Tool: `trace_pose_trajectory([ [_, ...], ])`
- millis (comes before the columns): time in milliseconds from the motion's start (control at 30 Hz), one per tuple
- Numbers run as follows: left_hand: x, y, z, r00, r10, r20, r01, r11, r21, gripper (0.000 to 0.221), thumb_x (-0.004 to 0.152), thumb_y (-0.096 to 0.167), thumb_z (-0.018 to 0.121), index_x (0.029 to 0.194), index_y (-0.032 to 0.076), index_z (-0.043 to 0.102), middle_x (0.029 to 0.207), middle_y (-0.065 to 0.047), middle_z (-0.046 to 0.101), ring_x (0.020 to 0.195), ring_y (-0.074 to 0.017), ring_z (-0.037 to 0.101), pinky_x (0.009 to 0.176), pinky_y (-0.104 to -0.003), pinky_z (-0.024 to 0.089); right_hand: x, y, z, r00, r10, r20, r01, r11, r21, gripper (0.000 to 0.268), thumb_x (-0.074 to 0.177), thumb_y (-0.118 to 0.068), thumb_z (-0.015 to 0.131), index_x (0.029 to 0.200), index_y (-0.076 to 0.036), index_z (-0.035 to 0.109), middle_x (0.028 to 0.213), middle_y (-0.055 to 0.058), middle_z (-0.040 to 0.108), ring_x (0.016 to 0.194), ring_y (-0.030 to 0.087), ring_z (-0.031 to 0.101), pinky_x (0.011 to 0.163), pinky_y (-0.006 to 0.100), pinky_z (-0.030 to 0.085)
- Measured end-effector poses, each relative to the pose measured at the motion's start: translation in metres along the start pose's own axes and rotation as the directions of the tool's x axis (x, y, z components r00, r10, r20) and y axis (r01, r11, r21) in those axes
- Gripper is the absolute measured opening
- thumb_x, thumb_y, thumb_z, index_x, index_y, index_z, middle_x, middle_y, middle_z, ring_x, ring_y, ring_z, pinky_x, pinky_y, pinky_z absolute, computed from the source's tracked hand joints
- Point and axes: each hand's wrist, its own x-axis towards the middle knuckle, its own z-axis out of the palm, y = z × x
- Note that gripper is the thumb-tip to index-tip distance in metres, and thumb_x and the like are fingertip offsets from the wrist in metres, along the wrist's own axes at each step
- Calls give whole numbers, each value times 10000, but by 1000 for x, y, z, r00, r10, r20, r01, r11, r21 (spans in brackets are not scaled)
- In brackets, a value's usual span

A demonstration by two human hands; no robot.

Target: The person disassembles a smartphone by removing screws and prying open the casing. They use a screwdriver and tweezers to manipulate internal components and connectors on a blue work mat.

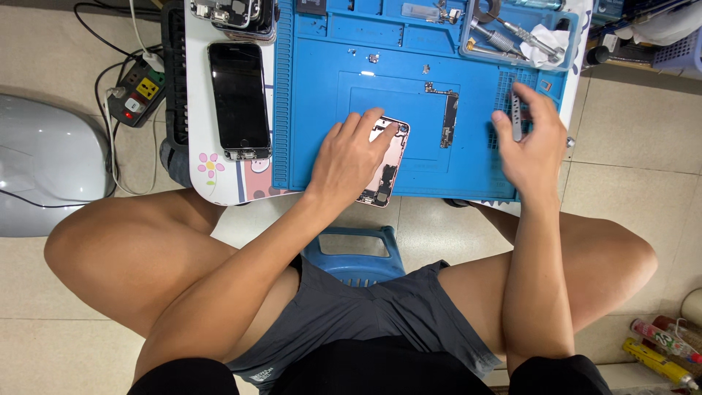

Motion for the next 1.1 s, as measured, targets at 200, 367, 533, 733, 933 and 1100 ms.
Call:
trace_pose_trajectory([
  [200,-2,31,-46,935,-269,230,303,945,-128,792,987,659,600,1510,69,539,1386,-252,515,1045,-385,604,763,-489,492,-4,-3,-3,991,85,103,-59,971,-231,442,1059,-56,715,1469,85,626,1229,275,665,1077,435,657,887,560,544],
  [367,-9,48,-57,907,-244,343,316,933,-171,996,796,498,866,1583,56,444,1436,-320,473,1134,-429,571,840,-503,488,4,-32,-13,954,186,235,-110,946,-304,574,978,-34,756,1500,110,564,1316,306,616,1211,479,618,959,596,537],
  [533,-7,45,-52,886,-237,399,369,880,-298,872,759,116,888,1530,96,481,1496,-315,434,1209,-445,536,944,-547,492,6,-25,-12,926,232,297,-101,911,-400,691,952,-172,796,1551,43,526,1373,237,582,1269,434,605,921,586,570],
  [733,0,27,-55,846,-265,462,465,791,-397,857,616,-36,846,1371,155,487,1493,-286,460,1219,-477,561,947,-577,497,11,-33,-17,896,282,343,-122,899,-420,770,914,-221,820,1570,35,508,1400,256,576,1303,441,602,910,587,580],
  [933,9,7,-66,920,-106,378,238,917,-320,685,656,-129,762,1234,148,520,1492,-226,529,1262,-435,517,917,-551,516,14,-40,-19,913,242,328,-53,868,-493,637,925,-241,816,1473,28,634,1375,238,594,1255,426,642,902,543,602],
  [1100,25,3,-86,964,226,137,-235,971,47,357,910,-3,735,1082,205,501,1451,-25,586,1192,-212,541,890,-335,456,17,-51,12,967,-57,250,-1,974,229,373,1041,-163,719,1410,-107,703,1068,119,689,709,252,677,655,380,553],
])
